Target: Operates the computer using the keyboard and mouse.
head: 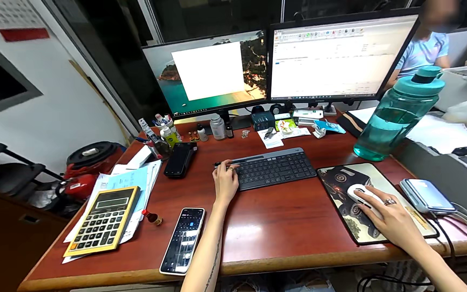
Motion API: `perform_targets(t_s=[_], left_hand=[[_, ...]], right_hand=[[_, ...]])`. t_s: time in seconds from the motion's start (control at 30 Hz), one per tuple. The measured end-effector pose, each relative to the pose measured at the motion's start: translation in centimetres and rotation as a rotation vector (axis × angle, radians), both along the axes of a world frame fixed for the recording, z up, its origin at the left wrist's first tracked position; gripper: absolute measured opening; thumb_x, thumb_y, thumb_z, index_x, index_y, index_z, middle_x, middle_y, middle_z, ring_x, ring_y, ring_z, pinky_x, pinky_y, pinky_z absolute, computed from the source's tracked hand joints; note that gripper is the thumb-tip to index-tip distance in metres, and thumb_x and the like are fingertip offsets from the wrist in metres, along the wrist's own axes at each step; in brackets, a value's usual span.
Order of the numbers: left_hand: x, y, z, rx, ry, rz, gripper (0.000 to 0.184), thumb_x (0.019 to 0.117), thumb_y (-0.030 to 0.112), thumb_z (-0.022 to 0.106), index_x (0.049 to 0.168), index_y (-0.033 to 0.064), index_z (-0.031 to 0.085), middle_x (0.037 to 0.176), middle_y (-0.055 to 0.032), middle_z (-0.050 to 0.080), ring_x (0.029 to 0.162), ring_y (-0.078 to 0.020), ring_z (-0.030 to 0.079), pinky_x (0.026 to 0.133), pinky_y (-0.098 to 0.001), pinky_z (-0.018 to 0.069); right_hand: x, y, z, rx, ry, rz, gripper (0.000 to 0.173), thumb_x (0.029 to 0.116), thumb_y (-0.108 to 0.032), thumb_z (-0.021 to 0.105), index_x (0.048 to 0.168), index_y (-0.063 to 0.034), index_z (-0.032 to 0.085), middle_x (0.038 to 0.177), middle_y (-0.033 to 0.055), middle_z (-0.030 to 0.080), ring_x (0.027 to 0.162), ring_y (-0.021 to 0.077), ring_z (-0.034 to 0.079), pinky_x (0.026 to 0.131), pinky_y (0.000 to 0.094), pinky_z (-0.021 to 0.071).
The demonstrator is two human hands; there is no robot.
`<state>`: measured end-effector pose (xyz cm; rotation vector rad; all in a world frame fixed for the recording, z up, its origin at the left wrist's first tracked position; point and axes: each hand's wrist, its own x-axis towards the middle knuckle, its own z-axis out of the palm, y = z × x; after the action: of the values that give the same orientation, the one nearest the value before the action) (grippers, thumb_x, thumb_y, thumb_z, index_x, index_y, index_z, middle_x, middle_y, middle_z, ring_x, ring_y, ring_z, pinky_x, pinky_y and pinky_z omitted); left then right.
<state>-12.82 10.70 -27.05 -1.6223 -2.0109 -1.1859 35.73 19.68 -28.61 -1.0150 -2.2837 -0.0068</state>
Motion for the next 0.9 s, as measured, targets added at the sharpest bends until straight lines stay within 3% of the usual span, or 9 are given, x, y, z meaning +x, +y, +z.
perform_targets(t_s=[0.3,0.43,0.53,0.63,0.73,0.83,0.9], left_hand=[[0.0,-0.1,0.0,-0.002,-0.016,-0.004,0.025,0.0961,0.006,0.057,0.109,0.0075,0.077,0.132,-0.0182,0.064,0.120,-0.0388,0.061,0.104,-0.0645,0.0390],[-0.1,0.1,0.0,0.011,-0.008,0.003,0.025,0.0947,0.005,0.057,0.108,0.0069,0.078,0.131,-0.0183,0.065,0.119,-0.0389,0.063,0.104,-0.0650,0.0395],[-0.1,0.0,0.0,0.000,-0.020,-0.002,0.025,0.0952,0.004,0.057,0.109,0.0066,0.078,0.132,-0.0189,0.065,0.120,-0.0392,0.062,0.103,-0.0649,0.0390],[-0.3,-0.3,-0.4,-0.019,-0.030,-0.007,0.025,0.0951,0.003,0.057,0.109,0.0062,0.077,0.133,-0.0194,0.064,0.121,-0.0390,0.061,0.103,-0.0649,0.0393],[-0.6,-0.4,-0.2,-0.022,-0.050,0.006,0.025,0.0945,0.002,0.057,0.108,0.0059,0.077,0.132,-0.0200,0.064,0.121,-0.0407,0.060,0.103,-0.0657,0.0388],[-0.8,-0.8,-0.2,-0.024,-0.063,0.015,0.023,0.0941,0.001,0.057,0.105,0.0041,0.077,0.131,-0.0214,0.064,0.120,-0.0417,0.060,0.103,-0.0654,0.0390],[-0.9,-0.8,-0.1,-0.039,-0.067,0.007,0.023,0.0946,0.001,0.057,0.104,0.0038,0.077,0.133,-0.0213,0.063,0.121,-0.0412,0.060,0.104,-0.0649,0.0386]], right_hand=[[0.2,-0.1,-0.2,-0.005,0.015,-0.010,0.047,0.1029,-0.047,0.047,0.136,-0.0194,0.068,0.142,0.0212,0.060,0.126,0.0469,0.059,0.096,0.0624,0.0498],[0.2,-0.2,0.2,0.099,0.018,-0.033,0.051,0.1016,-0.050,0.048,0.136,-0.0170,0.067,0.137,0.0245,0.062,0.124,0.0490,0.059,0.096,0.0623,0.0495],[-1.3,-0.9,0.5,0.190,0.034,0.016,0.047,0.1025,-0.045,0.050,0.132,-0.0135,0.070,0.135,0.0279,0.062,0.123,0.0503,0.059,0.102,0.0644,0.0449],[-6.1,-2.3,0.8,0.150,0.084,0.115,0.039,0.1028,-0.033,0.050,0.129,-0.0136,0.072,0.135,0.0218,0.064,0.125,0.0412,0.061,0.107,0.0587,0.0447],[-12.3,-2.7,1.8,0.070,0.090,0.239,0.037,0.1048,-0.029,0.050,0.128,-0.0115,0.072,0.135,0.0169,0.066,0.128,0.0355,0.062,0.111,0.0558,0.0445],[-18.6,-2.3,2.8,-0.090,0.042,0.327,0.037,0.1055,-0.028,0.051,0.132,-0.0082,0.069,0.141,0.0170,0.062,0.134,0.0351,0.057,0.116,0.0552,0.0397],[-22.5,-1.6,3.3,-0.144,0.011,0.360,0.037,0.1047,-0.025,0.053,0.135,-0.0077,0.066,0.145,0.0194,0.057,0.135,0.0375,0.054,0.114,0.0545,0.0411]])
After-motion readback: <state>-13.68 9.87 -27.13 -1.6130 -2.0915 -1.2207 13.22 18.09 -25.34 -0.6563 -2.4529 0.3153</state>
